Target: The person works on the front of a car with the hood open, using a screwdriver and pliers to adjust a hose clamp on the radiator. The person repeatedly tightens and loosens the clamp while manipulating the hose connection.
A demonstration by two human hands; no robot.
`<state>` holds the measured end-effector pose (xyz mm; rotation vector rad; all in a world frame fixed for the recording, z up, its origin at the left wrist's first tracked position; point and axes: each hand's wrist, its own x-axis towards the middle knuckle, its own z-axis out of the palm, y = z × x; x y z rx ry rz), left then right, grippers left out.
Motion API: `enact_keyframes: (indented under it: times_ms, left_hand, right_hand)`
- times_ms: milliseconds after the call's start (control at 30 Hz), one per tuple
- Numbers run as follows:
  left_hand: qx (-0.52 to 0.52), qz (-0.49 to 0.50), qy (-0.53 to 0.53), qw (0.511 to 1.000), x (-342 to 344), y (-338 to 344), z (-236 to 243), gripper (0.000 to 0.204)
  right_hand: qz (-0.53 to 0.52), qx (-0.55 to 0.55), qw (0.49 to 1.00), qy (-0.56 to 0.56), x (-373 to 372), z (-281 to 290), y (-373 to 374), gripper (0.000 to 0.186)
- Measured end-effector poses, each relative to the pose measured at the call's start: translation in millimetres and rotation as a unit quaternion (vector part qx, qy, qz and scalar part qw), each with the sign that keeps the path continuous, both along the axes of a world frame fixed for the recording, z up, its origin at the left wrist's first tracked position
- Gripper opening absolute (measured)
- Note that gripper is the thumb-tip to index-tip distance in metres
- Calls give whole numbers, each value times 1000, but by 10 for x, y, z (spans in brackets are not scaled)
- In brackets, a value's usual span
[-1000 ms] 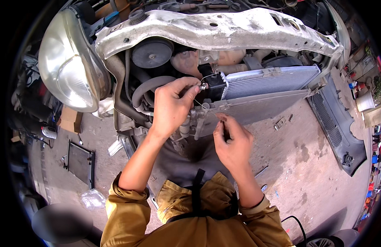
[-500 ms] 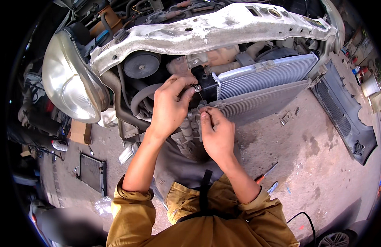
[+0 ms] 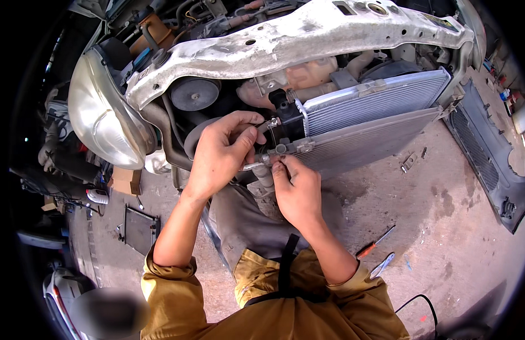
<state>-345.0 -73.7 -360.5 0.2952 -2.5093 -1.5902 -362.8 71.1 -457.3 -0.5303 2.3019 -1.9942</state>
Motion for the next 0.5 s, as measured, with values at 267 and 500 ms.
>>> enact_keyframes:
  times_ms: [267,500]
  left_hand:
    - [-356,9,127,926,-56,-34,23,21]
    - [-414,-46,160,895,-194,95,-25,20]
  right_hand:
    - [82,-192,944,-256,-79,-156,372,17]
    - [71,-235,942,-228,141,-106,533,18]
